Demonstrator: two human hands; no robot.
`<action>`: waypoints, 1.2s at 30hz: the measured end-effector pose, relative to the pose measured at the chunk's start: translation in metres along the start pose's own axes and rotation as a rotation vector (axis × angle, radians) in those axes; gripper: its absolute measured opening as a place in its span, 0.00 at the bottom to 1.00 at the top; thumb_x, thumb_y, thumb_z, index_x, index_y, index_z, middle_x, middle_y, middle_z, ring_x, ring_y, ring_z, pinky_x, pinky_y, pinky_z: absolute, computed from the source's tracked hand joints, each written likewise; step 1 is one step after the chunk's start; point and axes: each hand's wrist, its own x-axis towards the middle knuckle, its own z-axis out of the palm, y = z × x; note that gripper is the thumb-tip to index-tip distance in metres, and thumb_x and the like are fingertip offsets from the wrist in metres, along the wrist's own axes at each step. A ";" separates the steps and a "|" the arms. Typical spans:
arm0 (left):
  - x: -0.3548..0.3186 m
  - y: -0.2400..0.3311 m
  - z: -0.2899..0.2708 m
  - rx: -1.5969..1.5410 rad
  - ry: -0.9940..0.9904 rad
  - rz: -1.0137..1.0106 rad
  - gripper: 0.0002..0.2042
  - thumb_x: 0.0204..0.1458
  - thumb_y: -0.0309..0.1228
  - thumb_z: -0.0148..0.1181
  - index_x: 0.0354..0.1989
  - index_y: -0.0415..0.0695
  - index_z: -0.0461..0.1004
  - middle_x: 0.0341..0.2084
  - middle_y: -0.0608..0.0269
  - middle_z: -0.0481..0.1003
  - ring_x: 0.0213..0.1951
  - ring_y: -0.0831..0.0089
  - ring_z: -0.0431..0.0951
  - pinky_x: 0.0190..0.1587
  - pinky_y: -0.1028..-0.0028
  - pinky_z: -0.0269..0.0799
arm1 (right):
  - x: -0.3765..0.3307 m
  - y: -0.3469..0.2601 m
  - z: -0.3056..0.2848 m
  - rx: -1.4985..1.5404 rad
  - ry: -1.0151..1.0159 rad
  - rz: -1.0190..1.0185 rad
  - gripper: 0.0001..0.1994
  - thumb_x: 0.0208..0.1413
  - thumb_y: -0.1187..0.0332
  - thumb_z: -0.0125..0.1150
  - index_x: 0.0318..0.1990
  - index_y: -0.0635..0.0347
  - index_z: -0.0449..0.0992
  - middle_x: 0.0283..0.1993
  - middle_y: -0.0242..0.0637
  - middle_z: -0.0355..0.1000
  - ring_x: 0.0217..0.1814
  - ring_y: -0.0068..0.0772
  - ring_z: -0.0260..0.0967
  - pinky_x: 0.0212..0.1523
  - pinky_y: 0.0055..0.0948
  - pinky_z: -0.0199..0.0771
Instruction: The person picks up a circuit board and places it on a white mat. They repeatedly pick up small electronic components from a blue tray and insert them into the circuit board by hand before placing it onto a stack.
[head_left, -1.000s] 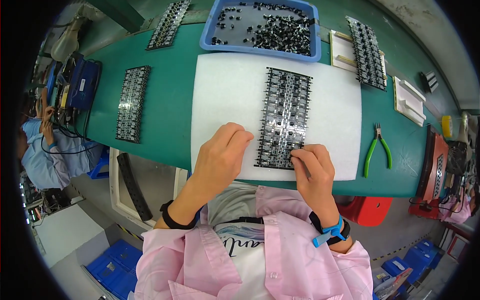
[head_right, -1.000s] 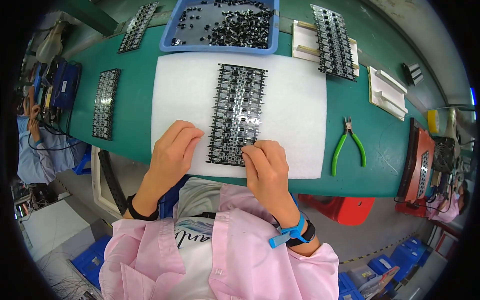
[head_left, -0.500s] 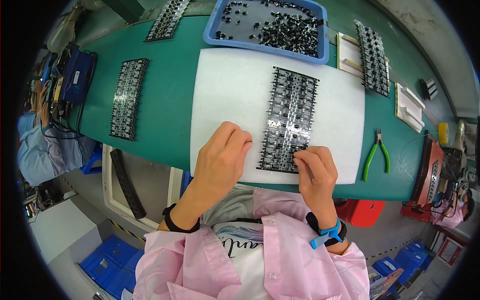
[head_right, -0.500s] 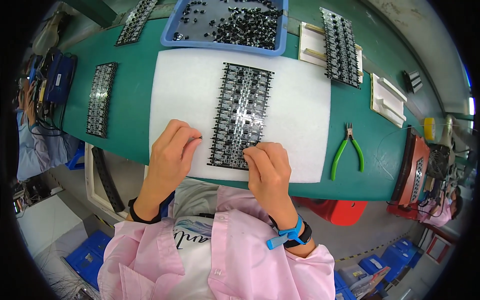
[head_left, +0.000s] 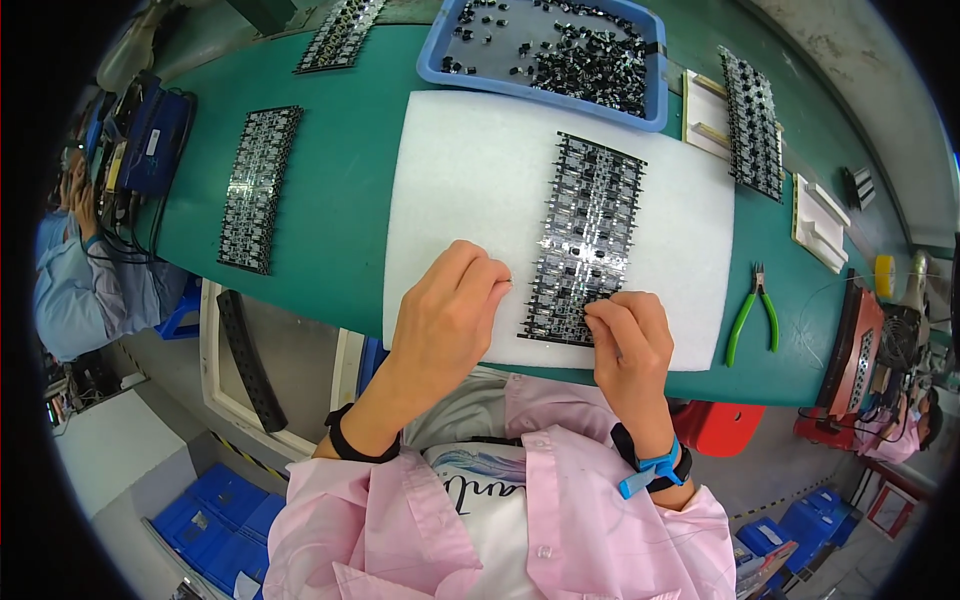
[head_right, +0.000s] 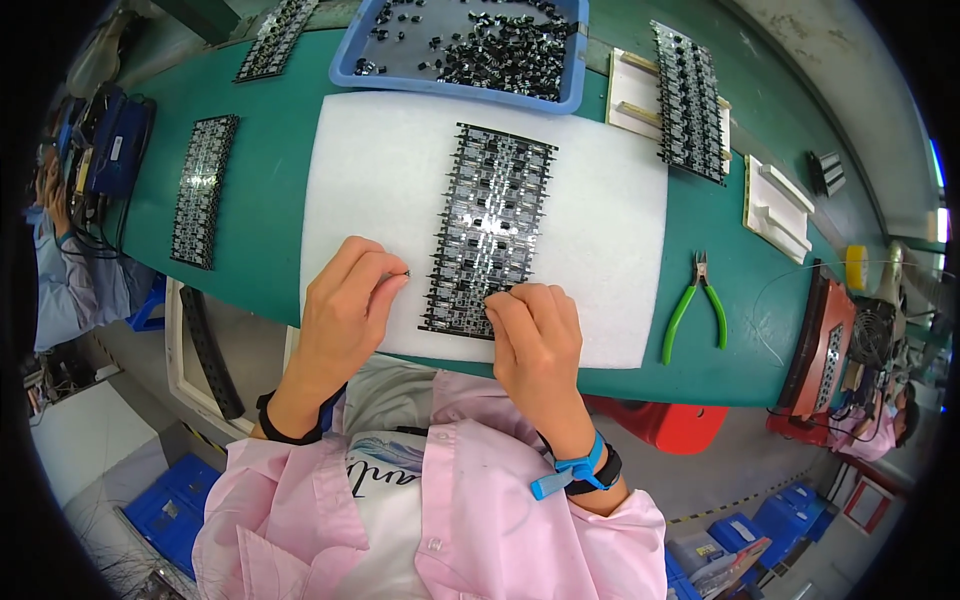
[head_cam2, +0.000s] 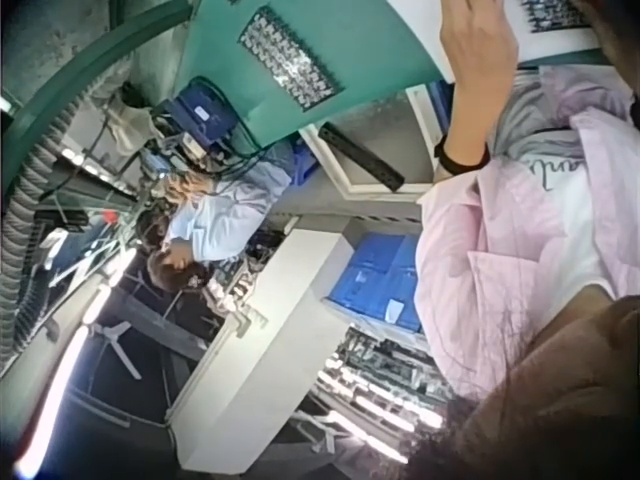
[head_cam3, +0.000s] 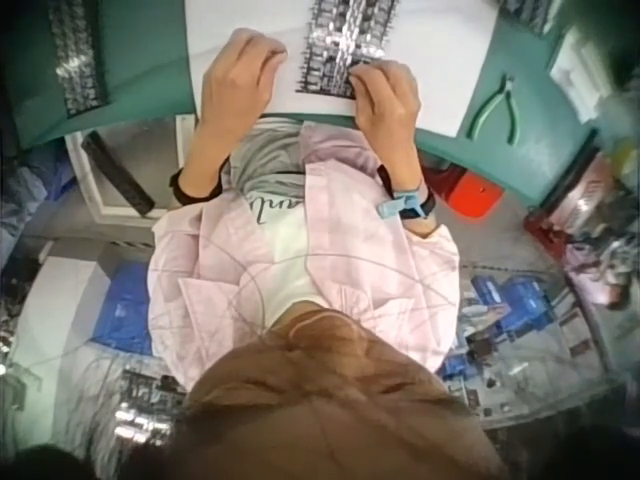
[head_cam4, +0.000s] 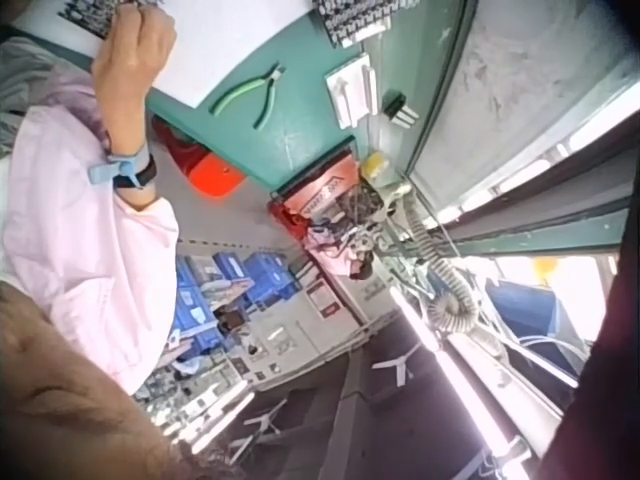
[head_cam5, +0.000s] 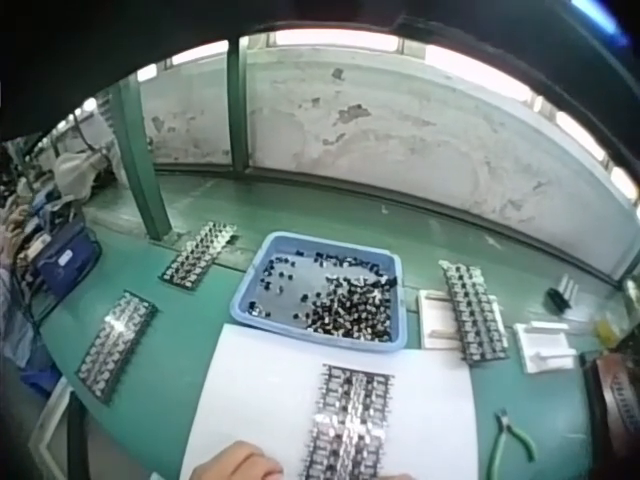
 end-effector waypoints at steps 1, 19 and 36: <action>0.001 0.001 0.000 -0.006 0.006 0.003 0.06 0.38 0.18 0.55 0.25 0.39 0.67 0.23 0.60 0.63 0.24 0.63 0.68 0.24 0.71 0.64 | 0.001 -0.001 -0.001 0.001 0.001 0.000 0.08 0.35 0.84 0.57 0.26 0.65 0.70 0.26 0.39 0.63 0.27 0.35 0.61 0.25 0.26 0.61; 0.009 0.028 0.017 0.104 -0.169 0.222 0.06 0.36 0.21 0.58 0.25 0.40 0.69 0.22 0.62 0.67 0.22 0.67 0.69 0.22 0.73 0.65 | -0.009 0.015 -0.005 0.257 0.067 0.034 0.08 0.39 0.85 0.50 0.29 0.65 0.70 0.27 0.40 0.65 0.28 0.36 0.60 0.27 0.27 0.60; 0.017 0.038 -0.010 0.116 -0.251 0.146 0.04 0.39 0.22 0.57 0.25 0.41 0.70 0.23 0.61 0.68 0.22 0.65 0.70 0.22 0.72 0.65 | -0.004 0.021 -0.037 0.338 0.051 0.056 0.07 0.39 0.82 0.53 0.29 0.66 0.70 0.25 0.42 0.65 0.27 0.41 0.62 0.29 0.29 0.61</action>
